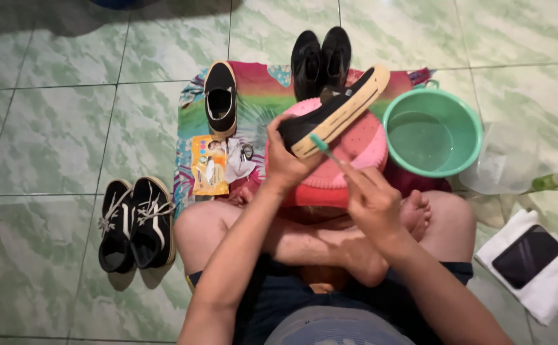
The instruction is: Cleaning the soles and uppers of black sneakers using a toothbrush and water while sitting on the floor.
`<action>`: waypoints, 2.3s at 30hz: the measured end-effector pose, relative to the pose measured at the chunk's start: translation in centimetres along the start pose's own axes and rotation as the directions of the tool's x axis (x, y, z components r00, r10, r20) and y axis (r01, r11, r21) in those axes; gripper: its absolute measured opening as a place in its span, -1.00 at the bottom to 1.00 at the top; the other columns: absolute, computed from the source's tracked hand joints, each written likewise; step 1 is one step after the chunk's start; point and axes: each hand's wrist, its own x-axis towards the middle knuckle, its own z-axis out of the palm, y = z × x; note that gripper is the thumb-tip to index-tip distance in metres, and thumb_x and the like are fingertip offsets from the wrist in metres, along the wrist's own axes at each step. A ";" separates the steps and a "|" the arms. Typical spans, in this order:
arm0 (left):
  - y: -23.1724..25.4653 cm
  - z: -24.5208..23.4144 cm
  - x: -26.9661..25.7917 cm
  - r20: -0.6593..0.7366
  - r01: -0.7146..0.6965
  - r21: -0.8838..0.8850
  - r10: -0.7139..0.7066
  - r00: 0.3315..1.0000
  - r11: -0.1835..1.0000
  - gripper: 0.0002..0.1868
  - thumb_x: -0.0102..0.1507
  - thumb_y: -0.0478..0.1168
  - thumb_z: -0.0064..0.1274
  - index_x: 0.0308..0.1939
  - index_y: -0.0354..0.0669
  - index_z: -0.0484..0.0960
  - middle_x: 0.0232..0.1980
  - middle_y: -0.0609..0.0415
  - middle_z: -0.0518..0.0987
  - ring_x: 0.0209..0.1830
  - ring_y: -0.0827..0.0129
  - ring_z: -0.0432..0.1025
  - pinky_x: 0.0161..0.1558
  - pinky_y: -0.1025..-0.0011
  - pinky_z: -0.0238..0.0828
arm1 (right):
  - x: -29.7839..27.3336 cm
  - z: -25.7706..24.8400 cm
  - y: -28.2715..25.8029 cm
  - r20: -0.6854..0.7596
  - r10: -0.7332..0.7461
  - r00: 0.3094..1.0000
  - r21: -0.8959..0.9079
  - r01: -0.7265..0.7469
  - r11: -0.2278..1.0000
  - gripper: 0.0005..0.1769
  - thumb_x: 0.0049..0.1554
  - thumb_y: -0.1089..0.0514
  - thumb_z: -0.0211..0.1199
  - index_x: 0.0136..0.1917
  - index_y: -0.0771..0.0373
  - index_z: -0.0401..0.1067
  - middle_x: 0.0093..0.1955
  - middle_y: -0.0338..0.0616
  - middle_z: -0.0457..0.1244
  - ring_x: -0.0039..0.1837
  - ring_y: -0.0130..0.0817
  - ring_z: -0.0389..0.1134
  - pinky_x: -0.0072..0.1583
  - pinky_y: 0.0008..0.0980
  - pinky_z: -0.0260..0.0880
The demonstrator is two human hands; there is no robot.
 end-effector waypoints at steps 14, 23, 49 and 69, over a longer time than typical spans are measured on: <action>9.7 1.6 2.2 0.113 -0.075 0.243 0.049 0.992 0.967 -0.04 -0.22 0.05 0.51 0.23 0.04 0.44 0.03 0.04 0.57 0.08 0.03 0.55 0.11 0.08 0.53 | 1.9 -6.8 -4.3 -0.108 0.059 0.992 0.194 -0.037 0.980 -0.73 0.15 0.52 0.28 0.12 0.44 0.62 -0.24 -0.03 0.35 -0.26 -0.13 0.40 -0.14 -0.28 0.43; 11.0 1.7 2.0 0.112 -0.005 0.270 -0.026 0.993 0.963 -0.04 -0.21 0.06 0.50 0.23 0.01 0.45 0.02 0.00 0.59 0.10 -0.02 0.54 0.16 0.04 0.49 | 1.7 -7.0 -5.3 -0.112 -0.089 0.990 -0.124 0.075 0.989 -0.69 0.14 0.43 0.31 0.11 0.22 0.66 -0.22 -0.22 0.34 -0.27 -0.23 0.39 -0.12 -0.27 0.43; 13.1 1.7 0.3 -0.003 0.123 0.215 -0.125 0.992 0.969 -0.11 -0.20 -0.16 0.43 0.22 -0.12 0.47 0.04 -0.29 0.59 0.04 -0.27 0.54 0.05 -0.01 0.56 | 0.5 -6.2 -4.5 -0.086 0.002 0.996 -0.155 -0.016 0.988 -0.62 0.19 0.28 0.18 0.17 -0.07 0.64 -0.18 -0.40 0.35 -0.24 -0.30 0.39 0.16 -0.27 0.33; 11.3 -2.1 -1.8 -0.062 0.339 0.371 -0.341 0.938 0.865 0.02 -0.26 -0.16 0.51 0.27 0.11 0.37 -0.10 -0.28 0.63 -0.13 -0.27 0.60 -0.13 0.00 0.61 | -1.3 -4.7 -1.8 -0.010 0.080 0.997 0.197 -0.076 0.977 -0.61 0.06 0.32 0.24 0.10 0.00 0.66 -0.20 -0.33 0.35 -0.28 -0.28 0.40 -0.18 -0.27 0.43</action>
